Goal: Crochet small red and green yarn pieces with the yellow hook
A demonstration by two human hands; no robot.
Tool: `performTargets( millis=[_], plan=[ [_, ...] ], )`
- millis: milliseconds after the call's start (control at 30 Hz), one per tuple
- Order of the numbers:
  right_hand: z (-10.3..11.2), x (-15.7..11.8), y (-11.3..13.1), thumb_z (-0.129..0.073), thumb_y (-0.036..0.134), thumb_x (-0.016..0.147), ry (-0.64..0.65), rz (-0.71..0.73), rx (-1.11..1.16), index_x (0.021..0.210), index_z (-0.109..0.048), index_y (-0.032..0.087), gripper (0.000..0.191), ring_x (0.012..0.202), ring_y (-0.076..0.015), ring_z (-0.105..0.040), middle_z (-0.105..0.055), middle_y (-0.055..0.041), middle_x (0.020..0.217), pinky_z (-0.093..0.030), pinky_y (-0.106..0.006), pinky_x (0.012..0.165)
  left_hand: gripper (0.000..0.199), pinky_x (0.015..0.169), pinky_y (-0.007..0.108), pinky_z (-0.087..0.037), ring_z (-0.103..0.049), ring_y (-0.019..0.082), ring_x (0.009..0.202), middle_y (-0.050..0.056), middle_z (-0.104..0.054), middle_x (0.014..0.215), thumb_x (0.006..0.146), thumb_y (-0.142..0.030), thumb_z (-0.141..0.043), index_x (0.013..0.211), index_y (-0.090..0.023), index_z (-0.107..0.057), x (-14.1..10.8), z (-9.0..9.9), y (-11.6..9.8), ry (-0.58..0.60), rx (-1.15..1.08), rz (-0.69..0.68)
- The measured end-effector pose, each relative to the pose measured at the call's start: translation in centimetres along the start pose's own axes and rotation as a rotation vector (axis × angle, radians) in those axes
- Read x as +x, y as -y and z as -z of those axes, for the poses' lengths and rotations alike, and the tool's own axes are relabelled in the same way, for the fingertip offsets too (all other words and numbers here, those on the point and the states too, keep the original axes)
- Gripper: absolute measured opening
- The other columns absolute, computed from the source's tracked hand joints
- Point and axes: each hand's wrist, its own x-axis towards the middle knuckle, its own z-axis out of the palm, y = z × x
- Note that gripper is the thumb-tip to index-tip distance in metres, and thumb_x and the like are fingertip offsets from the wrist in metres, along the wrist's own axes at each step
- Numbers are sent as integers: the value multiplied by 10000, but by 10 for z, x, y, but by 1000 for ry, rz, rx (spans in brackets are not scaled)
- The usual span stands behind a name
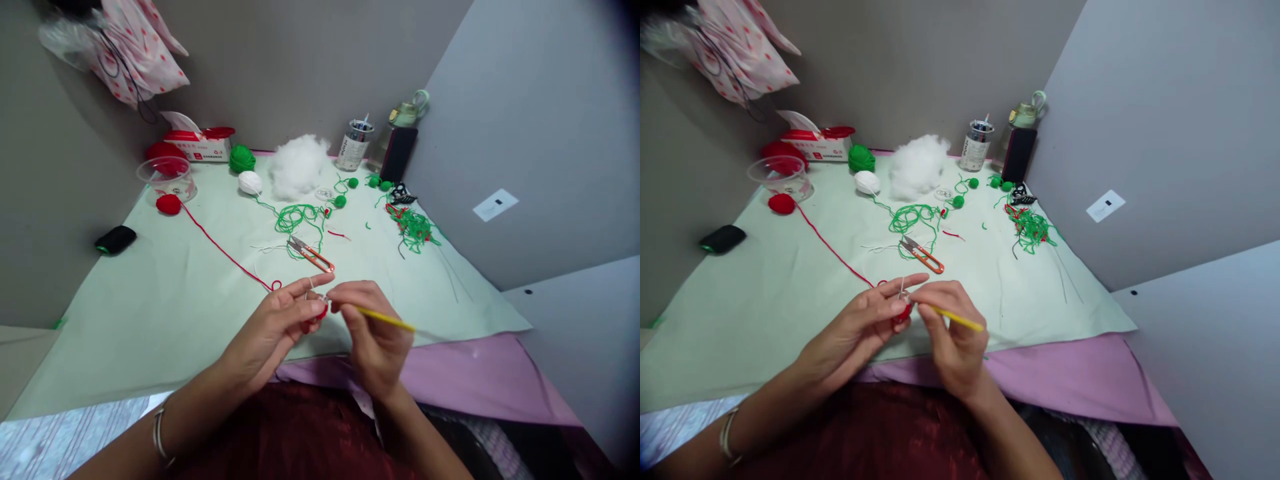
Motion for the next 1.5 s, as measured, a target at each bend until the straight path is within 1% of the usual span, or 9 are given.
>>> performTargets(
  millis=[133, 267, 333, 533, 767, 1000, 1267, 1400, 1500],
  plan=[
    [4, 8, -1, -603, 212, 1047, -41, -223, 368, 998, -791, 244, 197, 666, -128, -623, -714, -20, 884, -529, -290, 610, 335, 741, 199, -449, -544, 96, 754, 0, -674, 865, 826, -238, -865, 1160, -224, -852, 0, 4, -5, -2, 83, -56],
    [1, 7, -2, -663, 288, 1022, 43, -232, 335, 985, -806, 241, 155, 812, -183, -688, -762, -53, 932, -570, -324, 678, 371, 877, 254, -496, -646, 140, 880, 9, -734, 909, 823, -233, -877, 1189, -284, -839, -1, 4, -1, 26, 186, -135],
    [0, 6, -3, -658, 300, 1027, 42, -253, 336, 999, -805, 242, 160, 807, -182, -696, -780, -55, 937, -580, -324, 687, 396, 911, 276, -506, -656, 148, 898, 6, -736, 916, 818, -226, -883, 1205, -299, -833, -1, 6, 0, 8, 228, -166],
    [0, 10, -2, -652, 350, 1029, -5, -362, 449, 952, -764, 222, 187, 677, -145, -686, -786, -48, 907, -599, -297, 642, 359, 864, 245, -507, -627, 128, 856, -6, -697, 892, 818, -241, -881, 1167, -314, -847, -1, 9, -1, -34, 275, -205],
    [2, 11, 0, -596, 329, 1061, 19, -388, 555, 950, -725, 207, 210, 691, -149, -719, -801, -54, 899, -608, -287, 646, 275, 802, 256, -511, -630, 150, 850, 7, -700, 876, 852, -276, -842, 1125, -299, -862, -5, 9, -6, -29, 329, -214],
    [10, 7, 7, -535, 215, 1082, 93, -173, 305, 1048, -742, 225, 211, 794, -167, -716, -773, -53, 974, -604, -335, 729, 227, 807, 275, -515, -645, 154, 809, 3, -710, 829, 913, -309, -795, 1130, -299, -860, -9, 11, -8, -15, 381, -262],
    [13, 3, 16, -520, 99, 1048, 211, 210, -196, 1165, -696, 213, 240, 943, -193, -756, -786, -82, 1024, -639, -330, 785, 291, 752, 232, -510, -634, 125, 778, -14, -698, 802, 818, -249, -884, 1107, -270, -858, -10, 3, -9, -78, 354, -258],
    [4, -4, 8, -595, 69, 995, 145, 390, -503, 1236, -725, 227, 317, 1003, -215, -754, -763, -99, 1096, -652, -329, 806, 455, 781, 231, -507, -631, 120, 780, -30, -683, 789, 778, -257, -926, 1220, -271, -820, -9, -3, -7, -71, 235, -229],
    [-1, -6, 3, -604, 64, 986, 86, 403, -445, 1247, -736, 247, 345, 1010, -227, -742, -740, -96, 1098, -645, -346, 786, 451, 780, 230, -496, -617, 112, 762, -13, -689, 807, 803, -293, -904, 1244, -255, -816, -6, -2, -7, -33, 92, -85]
  ],
)
